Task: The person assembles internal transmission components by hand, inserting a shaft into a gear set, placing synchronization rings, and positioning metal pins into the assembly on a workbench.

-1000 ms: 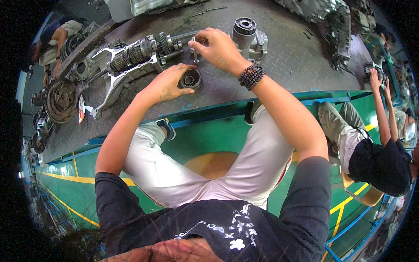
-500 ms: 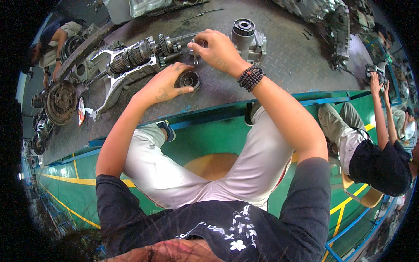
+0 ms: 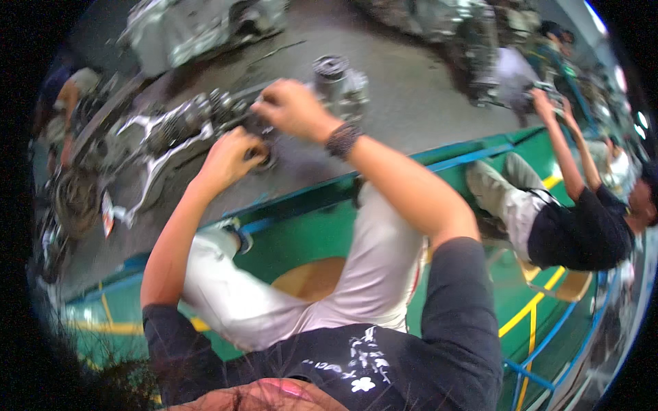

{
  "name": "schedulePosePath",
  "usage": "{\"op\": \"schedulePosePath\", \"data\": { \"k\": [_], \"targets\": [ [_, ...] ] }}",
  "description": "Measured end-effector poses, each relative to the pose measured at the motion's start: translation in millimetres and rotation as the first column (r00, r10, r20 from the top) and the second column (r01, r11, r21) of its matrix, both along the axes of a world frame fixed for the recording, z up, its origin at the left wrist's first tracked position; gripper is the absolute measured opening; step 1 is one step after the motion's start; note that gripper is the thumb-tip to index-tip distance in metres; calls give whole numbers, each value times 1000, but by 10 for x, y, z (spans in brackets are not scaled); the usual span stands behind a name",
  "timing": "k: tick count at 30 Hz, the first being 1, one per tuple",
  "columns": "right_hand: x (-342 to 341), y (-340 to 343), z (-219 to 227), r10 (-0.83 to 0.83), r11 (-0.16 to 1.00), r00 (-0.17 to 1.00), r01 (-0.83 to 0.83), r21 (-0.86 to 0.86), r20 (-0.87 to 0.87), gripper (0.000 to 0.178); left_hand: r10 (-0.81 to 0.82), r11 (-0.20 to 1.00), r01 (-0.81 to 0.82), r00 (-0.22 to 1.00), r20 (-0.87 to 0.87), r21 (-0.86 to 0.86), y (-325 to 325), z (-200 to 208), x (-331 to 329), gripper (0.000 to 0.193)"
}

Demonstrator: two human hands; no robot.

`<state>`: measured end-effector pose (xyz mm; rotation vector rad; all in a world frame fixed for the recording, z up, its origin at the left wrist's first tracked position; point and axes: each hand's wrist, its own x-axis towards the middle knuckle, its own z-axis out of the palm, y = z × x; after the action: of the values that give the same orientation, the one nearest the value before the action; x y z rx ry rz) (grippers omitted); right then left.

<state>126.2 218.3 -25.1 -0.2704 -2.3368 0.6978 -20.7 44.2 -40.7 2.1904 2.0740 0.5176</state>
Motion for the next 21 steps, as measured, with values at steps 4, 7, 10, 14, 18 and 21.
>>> {"op": "schedulePosePath", "data": {
  "k": [4,7,10,14,18,21],
  "targets": [
    [-61,-44,-46,54,998,997,-55,-18,-47,32,54,995,-53,999,7,-83,-77,55,42,19],
    [-22,-28,-40,41,999,999,-42,-23,-32,33,37,996,-36,999,4,-79,-13,63,56,20],
    [56,3,-8,29,999,1000,-29,-25,-1,33,59,994,-56,998,34,-91,28,55,79,21],
    [33,-52,18,47,998,998,-45,-49,30,35,63,994,-58,997,48,-92,14,58,66,20],
    [33,-106,-12,54,998,997,-52,-32,55,34,123,987,-117,991,50,-109,-61,229,105,19],
    [32,-131,49,90,995,995,-89,-55,29,32,145,988,-134,976,165,-76,-92,299,-43,18]
  ]
}}
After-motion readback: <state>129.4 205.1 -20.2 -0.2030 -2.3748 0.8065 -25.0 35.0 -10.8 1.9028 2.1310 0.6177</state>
